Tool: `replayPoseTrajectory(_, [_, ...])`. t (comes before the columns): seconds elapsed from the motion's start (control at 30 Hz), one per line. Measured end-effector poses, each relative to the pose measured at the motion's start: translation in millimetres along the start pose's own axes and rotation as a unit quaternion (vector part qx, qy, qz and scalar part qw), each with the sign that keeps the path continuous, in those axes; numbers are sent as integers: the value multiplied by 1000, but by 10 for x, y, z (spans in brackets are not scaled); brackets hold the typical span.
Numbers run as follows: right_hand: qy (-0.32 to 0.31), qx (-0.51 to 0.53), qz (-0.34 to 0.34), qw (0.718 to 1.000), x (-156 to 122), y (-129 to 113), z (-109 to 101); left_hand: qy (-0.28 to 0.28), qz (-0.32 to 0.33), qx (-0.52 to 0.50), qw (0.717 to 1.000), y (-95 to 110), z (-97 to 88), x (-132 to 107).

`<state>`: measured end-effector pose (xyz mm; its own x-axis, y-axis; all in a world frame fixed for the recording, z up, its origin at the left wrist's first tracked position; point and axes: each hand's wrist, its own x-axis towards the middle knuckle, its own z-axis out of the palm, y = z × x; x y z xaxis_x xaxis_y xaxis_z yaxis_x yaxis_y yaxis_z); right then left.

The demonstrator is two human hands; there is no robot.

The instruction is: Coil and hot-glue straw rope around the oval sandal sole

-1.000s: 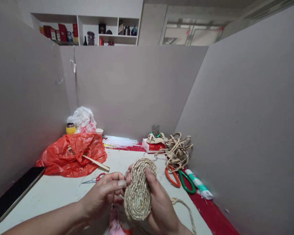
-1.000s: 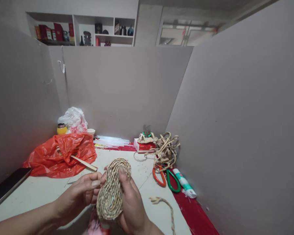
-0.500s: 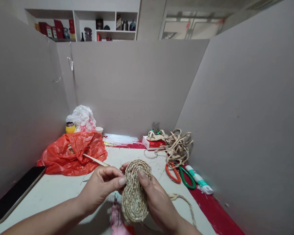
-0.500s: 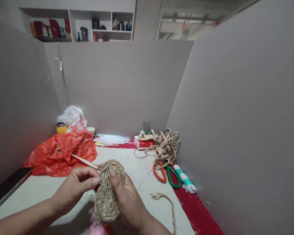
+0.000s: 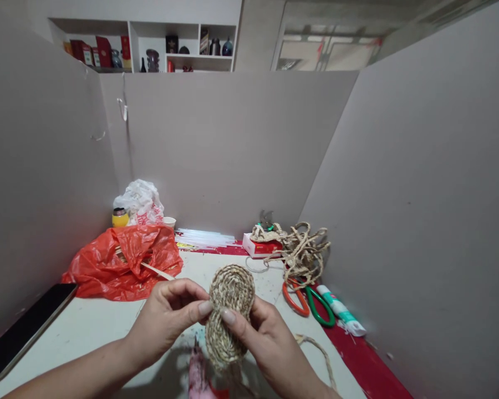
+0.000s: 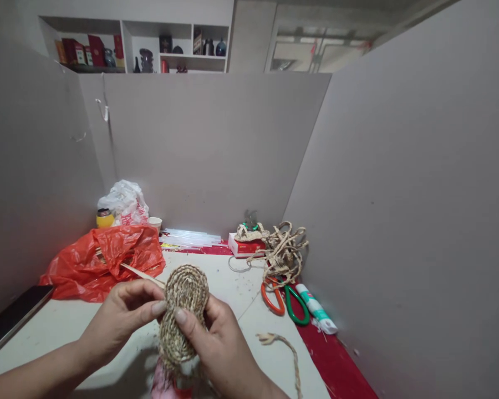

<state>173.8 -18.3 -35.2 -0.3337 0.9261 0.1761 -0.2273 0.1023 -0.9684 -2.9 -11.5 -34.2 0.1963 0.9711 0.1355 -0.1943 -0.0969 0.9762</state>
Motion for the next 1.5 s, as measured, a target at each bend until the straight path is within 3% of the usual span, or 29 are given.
replayPoseTrajectory(0.27, [-31,-19,-14,999,0,24,-58,-14,-10,14,1000,46,-28,12])
replayPoseTrajectory(0.5, [-23,-70,-36,997,-8,61,-91,-24,-19,23,999,19,-10,-5])
replayPoseTrajectory(0.67, [-26,-113,-58,991,-45,48,-86,-23,-1,39,999,14,4,-43])
replayPoseTrajectory(1.1, [-46,-119,-40,991,-92,-7,-65,-13,34,95,995,9,44,-112])
replayPoseTrajectory(1.33, [-51,-72,-7,996,-49,20,-34,-11,51,111,992,-24,59,-116])
replayPoseTrajectory(1.5, [-61,-6,20,998,5,29,-72,-24,24,34,999,28,57,-92])
